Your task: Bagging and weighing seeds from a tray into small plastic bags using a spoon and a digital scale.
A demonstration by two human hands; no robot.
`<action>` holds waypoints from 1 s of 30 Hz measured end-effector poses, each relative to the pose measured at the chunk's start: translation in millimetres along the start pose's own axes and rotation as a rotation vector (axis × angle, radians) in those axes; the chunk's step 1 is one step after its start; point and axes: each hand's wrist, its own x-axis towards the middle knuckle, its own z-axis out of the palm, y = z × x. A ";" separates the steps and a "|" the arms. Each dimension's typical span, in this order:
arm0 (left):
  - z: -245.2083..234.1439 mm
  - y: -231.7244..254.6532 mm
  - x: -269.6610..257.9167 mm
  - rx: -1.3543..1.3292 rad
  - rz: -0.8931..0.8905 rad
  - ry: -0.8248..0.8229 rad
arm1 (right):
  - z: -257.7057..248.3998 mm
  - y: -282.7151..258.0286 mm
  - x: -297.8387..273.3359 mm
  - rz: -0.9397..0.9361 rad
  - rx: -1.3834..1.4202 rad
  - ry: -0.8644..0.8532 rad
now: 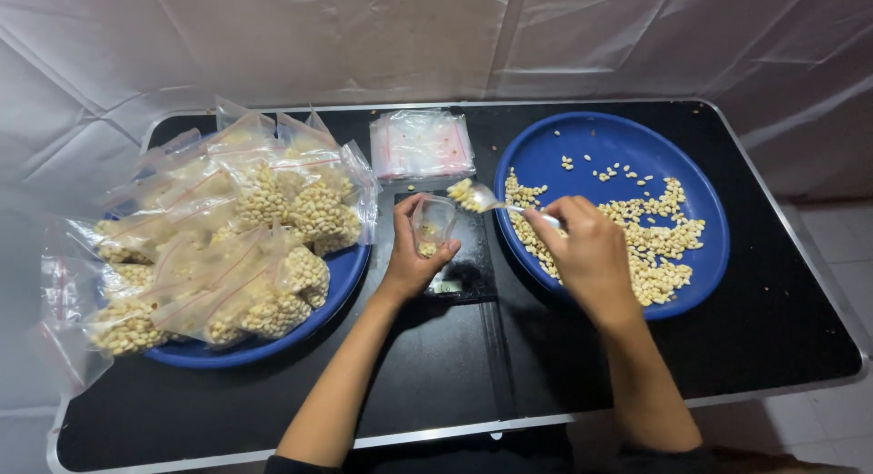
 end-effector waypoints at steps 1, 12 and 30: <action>-0.7 1.1 0.2 0.000 0.003 0.001 | 5.5 -1.8 -0.7 -0.002 0.000 0.003; -2.2 8.0 1.5 -0.028 -0.070 -0.012 | 31.8 -41.2 -7.9 -0.546 -0.541 0.254; -10.5 1.3 0.6 0.041 0.024 0.003 | 16.2 14.8 4.5 -0.255 -0.213 0.260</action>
